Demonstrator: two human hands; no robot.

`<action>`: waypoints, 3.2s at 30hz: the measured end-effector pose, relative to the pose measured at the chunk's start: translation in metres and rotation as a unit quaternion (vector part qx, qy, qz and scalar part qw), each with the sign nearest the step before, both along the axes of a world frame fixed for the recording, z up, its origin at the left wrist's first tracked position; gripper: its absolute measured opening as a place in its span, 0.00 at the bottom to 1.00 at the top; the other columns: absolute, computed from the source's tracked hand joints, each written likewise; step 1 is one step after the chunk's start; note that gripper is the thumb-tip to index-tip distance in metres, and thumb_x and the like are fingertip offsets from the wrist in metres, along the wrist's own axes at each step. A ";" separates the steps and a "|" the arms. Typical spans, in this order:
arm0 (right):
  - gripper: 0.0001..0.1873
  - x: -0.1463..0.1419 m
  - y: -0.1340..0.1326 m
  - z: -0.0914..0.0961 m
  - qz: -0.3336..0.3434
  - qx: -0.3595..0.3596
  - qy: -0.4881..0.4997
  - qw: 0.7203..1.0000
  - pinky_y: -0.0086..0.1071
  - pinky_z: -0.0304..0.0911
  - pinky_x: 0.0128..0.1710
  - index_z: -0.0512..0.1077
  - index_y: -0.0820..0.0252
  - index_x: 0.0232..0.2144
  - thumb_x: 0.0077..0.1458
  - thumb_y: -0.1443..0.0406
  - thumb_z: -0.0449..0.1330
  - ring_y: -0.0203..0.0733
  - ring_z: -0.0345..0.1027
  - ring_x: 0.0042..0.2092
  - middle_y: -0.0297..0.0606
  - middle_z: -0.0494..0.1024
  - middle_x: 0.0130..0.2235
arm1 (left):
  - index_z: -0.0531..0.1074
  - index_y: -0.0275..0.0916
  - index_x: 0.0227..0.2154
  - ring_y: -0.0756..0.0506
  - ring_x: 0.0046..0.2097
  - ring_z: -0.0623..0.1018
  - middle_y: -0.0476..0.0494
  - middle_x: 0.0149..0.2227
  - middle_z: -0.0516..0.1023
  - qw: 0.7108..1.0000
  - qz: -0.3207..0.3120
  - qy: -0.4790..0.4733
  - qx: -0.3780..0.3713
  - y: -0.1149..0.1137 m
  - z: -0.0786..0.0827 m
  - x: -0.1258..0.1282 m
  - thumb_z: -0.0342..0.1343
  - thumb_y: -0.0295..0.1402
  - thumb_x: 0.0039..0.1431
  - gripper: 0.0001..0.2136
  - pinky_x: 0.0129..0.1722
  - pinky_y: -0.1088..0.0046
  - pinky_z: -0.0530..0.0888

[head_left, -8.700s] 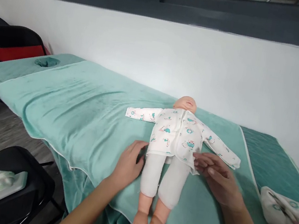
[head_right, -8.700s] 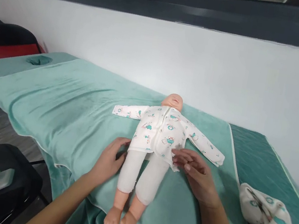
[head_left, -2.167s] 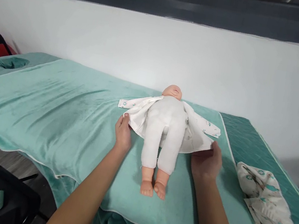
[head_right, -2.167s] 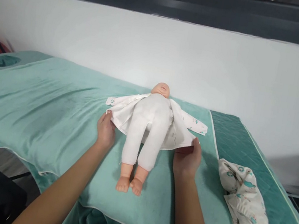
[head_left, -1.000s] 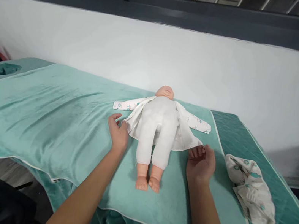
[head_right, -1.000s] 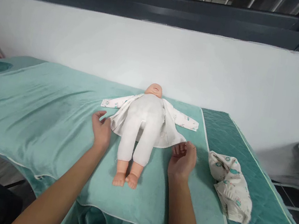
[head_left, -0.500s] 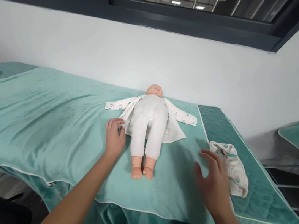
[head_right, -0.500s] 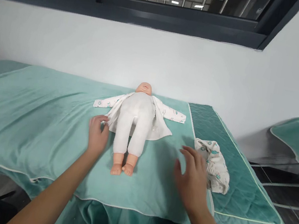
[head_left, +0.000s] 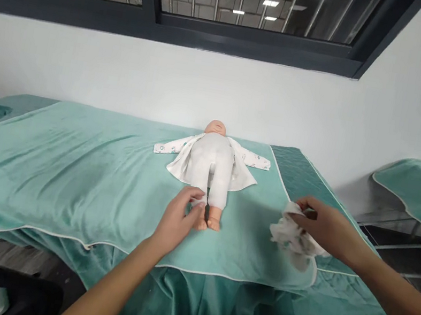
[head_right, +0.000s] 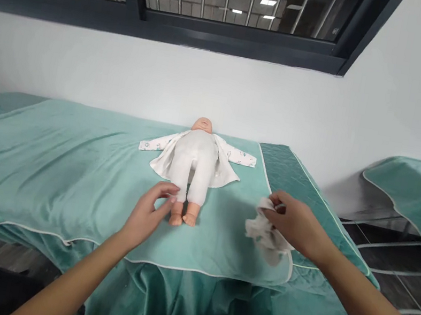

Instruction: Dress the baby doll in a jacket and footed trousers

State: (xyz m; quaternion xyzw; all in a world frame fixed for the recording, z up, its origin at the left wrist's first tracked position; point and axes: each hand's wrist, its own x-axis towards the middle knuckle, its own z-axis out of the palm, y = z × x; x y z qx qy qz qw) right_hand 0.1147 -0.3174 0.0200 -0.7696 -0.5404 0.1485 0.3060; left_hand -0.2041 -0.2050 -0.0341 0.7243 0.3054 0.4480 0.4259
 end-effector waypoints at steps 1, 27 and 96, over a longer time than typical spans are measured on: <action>0.13 -0.019 0.006 0.014 0.024 -0.031 0.069 0.997 0.35 0.62 0.27 0.68 0.54 0.30 0.53 0.53 0.62 0.44 0.70 0.27 0.34 0.72 0.25 | 0.75 0.49 0.46 0.39 0.50 0.77 0.39 0.49 0.77 0.999 -0.046 0.018 -0.016 -0.009 0.016 0.002 0.57 0.44 0.59 0.14 0.51 0.60 0.76; 0.12 -0.172 0.073 0.140 0.436 0.183 -0.017 0.881 0.40 0.59 0.54 0.78 0.58 0.33 0.57 0.56 0.62 0.46 0.66 0.51 0.38 0.71 0.48 | 0.67 0.41 0.37 0.49 0.33 0.72 0.50 0.30 0.69 0.982 0.110 -0.093 0.125 0.007 0.176 -0.051 0.58 0.36 0.60 0.07 0.35 0.74 0.70; 0.21 -0.151 0.099 0.041 0.314 -0.015 0.457 0.832 0.34 0.71 0.36 0.78 0.62 0.36 0.51 0.50 0.67 0.45 0.76 0.37 0.42 0.82 0.35 | 0.75 0.31 0.47 0.42 0.33 0.82 0.37 0.35 0.83 0.910 -0.206 -0.136 -0.334 0.025 0.087 -0.021 0.64 0.41 0.55 0.21 0.33 0.70 0.77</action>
